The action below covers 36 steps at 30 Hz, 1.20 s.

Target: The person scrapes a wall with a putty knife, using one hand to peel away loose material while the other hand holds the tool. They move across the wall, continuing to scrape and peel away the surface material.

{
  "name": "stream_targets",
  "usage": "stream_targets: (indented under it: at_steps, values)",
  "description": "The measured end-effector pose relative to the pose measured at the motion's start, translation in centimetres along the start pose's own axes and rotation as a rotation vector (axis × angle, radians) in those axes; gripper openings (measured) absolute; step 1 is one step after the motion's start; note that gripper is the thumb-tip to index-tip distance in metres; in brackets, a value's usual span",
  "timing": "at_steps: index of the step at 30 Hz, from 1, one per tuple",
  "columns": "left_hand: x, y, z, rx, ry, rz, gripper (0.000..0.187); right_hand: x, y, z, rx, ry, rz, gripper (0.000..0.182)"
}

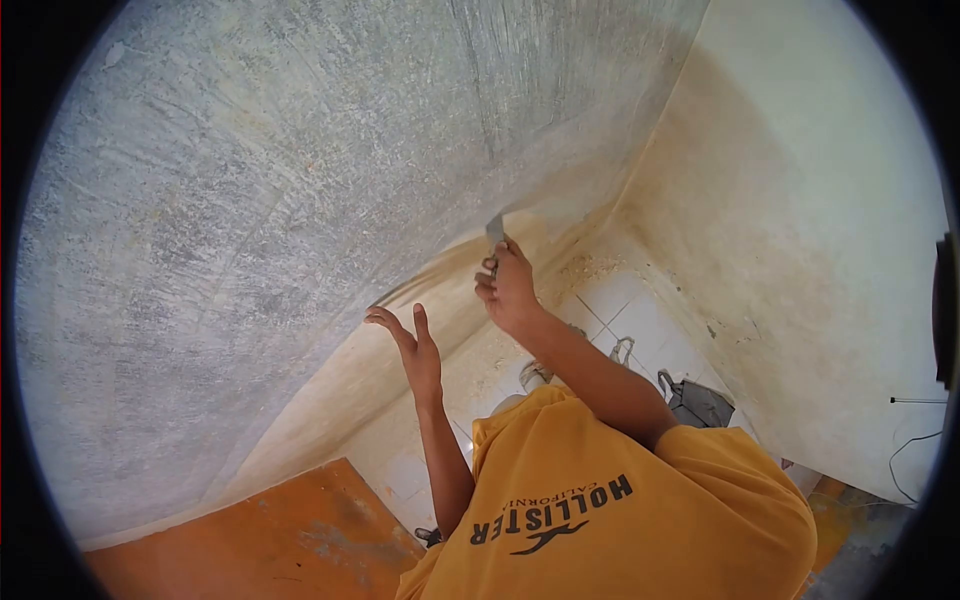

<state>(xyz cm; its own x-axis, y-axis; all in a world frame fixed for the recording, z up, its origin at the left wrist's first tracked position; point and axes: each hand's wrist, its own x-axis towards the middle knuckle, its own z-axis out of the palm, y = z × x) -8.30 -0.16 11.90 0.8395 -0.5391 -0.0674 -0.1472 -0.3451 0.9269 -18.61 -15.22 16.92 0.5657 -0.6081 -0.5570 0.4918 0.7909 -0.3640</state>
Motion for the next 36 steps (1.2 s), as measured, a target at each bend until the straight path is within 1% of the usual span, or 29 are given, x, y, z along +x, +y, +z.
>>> stream_targets:
  at_steps: [2, 5, 8, 11, 12, 14, 15, 17, 20, 23, 27, 29, 30, 32, 35, 36]
  values:
    - [-0.2, 0.2, 0.0, -0.005, -0.002, -0.021, 0.096, 2.0, 0.5, -0.5, 0.014, 0.033, -0.041, 0.032]
    - [0.0, -0.1, -0.3, -0.011, -0.012, -0.018, 0.096, -1.3, -0.2, 0.2, 0.015, -0.076, 0.019, 0.032]
    - [-0.1, -0.2, 0.0, -0.005, -0.004, -0.031, 0.096, 2.5, 0.5, -0.7, 0.0, 0.074, -0.058, 0.032]
    - [-0.5, 1.6, 0.0, -0.036, 0.011, -0.006, 0.091, 0.9, 0.8, -0.3, -0.025, 0.025, -0.081, 0.032]
    - [-0.9, 2.0, -0.1, -0.055, 0.016, 0.001, 0.089, 0.0, 0.7, 0.0, -0.032, 0.005, -0.06, 0.033]
    - [-0.8, 1.2, -0.4, 0.051, 0.018, 0.013, 0.093, -1.6, 0.3, 0.7, -0.052, -0.037, -0.02, 0.034]
    - [-0.9, 1.0, -0.3, 0.1, 0.021, 0.019, 0.095, -0.3, 0.3, 0.1, -0.034, 0.005, -0.041, 0.032]
    - [-1.4, 1.1, -0.3, 0.081, 0.017, 0.008, 0.094, 3.3, 0.9, -1.3, 0.014, 0.089, -0.085, 0.027]
    - [-1.1, 1.9, -0.6, 0.076, 0.01, 0.012, 0.093, 0.4, 0.1, -0.4, 0.001, -0.002, -0.035, 0.029]
    - [-1.3, 1.7, -0.3, 0.074, 0.019, 0.019, 0.093, 2.5, 0.3, -1.0, 0.008, 0.089, -0.07, 0.028]
    - [-0.9, 0.9, -0.1, 0.157, 0.044, 0.015, 0.092, 1.3, 0.5, -1.1, 0.018, -0.016, -0.035, 0.027]
    - [-1.1, 2.3, 0.1, 0.073, 0.044, -0.015, 0.094, 0.1, 0.2, -1.3, -0.021, -0.1, -0.018, 0.028]
    - [-1.4, 2.8, 0.3, 0.025, 0.044, -0.04, 0.095, 0.9, 0.2, -1.4, -0.011, -0.057, -0.029, 0.029]
    - [-1.3, 2.3, 0.8, 0.045, 0.064, -0.021, 0.096, 2.9, 0.8, -2.3, 0.009, 0.04, -0.045, 0.031]
    - [-0.9, 1.5, 0.9, 0.017, 0.087, 0.022, 0.096, -0.1, -0.2, -0.9, 0.009, -0.075, 0.017, 0.032]
    - [-1.0, 1.5, 1.0, -0.007, 0.092, 0.034, 0.095, 0.1, -0.1, -1.0, -0.005, -0.031, -0.003, 0.033]
